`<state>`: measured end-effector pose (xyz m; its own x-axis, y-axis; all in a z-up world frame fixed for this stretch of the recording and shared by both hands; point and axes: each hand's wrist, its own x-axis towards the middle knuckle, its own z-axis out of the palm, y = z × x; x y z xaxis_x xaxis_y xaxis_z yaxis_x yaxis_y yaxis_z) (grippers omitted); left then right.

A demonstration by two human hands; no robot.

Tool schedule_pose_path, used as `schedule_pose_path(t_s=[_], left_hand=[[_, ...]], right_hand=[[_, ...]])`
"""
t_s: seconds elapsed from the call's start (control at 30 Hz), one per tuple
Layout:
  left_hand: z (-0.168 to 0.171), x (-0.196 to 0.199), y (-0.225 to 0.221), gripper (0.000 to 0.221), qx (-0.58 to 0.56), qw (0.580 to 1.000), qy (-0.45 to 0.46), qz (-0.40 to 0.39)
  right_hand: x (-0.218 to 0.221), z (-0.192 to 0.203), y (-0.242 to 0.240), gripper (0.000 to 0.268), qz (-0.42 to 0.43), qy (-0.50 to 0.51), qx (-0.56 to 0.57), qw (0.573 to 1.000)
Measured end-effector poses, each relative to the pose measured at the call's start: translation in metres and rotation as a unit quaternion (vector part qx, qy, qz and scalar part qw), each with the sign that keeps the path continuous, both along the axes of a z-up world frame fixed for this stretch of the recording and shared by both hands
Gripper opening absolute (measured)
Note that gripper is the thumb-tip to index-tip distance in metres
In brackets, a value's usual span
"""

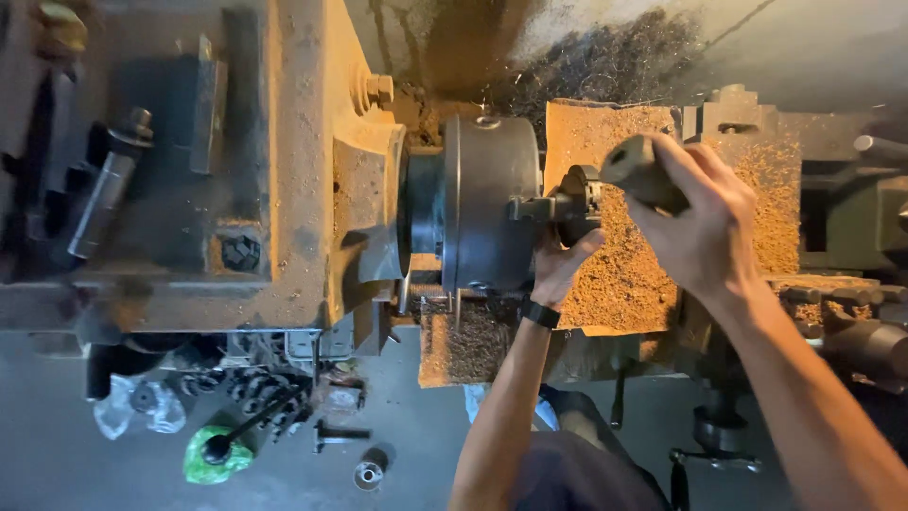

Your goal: The person uses a lathe and related tools to machine a metal part in a workshop.

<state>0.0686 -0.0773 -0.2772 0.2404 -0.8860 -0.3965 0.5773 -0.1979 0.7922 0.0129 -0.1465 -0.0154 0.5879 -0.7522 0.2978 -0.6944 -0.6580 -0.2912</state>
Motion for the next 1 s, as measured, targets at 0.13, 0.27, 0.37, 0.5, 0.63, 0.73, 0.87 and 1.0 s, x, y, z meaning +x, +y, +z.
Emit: schedule_pose_path(t_s=[0.13,0.27,0.37,0.5,0.63,0.73,0.87,1.0], left_hand=[[-0.011,-0.009,0.037,0.062,-0.073,0.995,0.056,0.041],[0.136,0.028,0.121,0.030,0.061,0.956,-0.283,-0.042],[0.148,0.070,0.197,0.007,0.157,0.749,-0.619,0.176],[0.117,0.196,0.248,0.043,0.192,0.502,-0.824,0.181],[0.074,0.272,0.271,0.036,0.364,0.517,-0.773,-0.052],[0.086,0.270,0.249,0.038,0.412,0.491,-0.761,-0.099],[0.029,0.311,0.255,0.043,0.435,0.473,-0.757,-0.117],[0.033,0.290,0.243,0.056,0.443,0.486,-0.748,-0.089]], right_hand=[[-0.026,-0.014,0.047,0.043,-0.128,-0.219,0.128,0.959],[-0.083,-0.083,0.125,0.015,-0.216,-0.348,0.452,0.792],[-0.104,-0.124,0.178,0.025,-0.167,-0.411,0.504,0.741],[-0.123,-0.147,0.218,0.023,-0.178,-0.399,0.588,0.681],[-0.132,-0.134,0.223,0.023,-0.169,-0.363,0.605,0.688],[-0.139,-0.119,0.214,0.024,-0.159,-0.363,0.600,0.695],[-0.146,-0.103,0.202,0.026,-0.164,-0.367,0.596,0.696],[-0.148,-0.102,0.196,0.026,-0.165,-0.370,0.590,0.698]])
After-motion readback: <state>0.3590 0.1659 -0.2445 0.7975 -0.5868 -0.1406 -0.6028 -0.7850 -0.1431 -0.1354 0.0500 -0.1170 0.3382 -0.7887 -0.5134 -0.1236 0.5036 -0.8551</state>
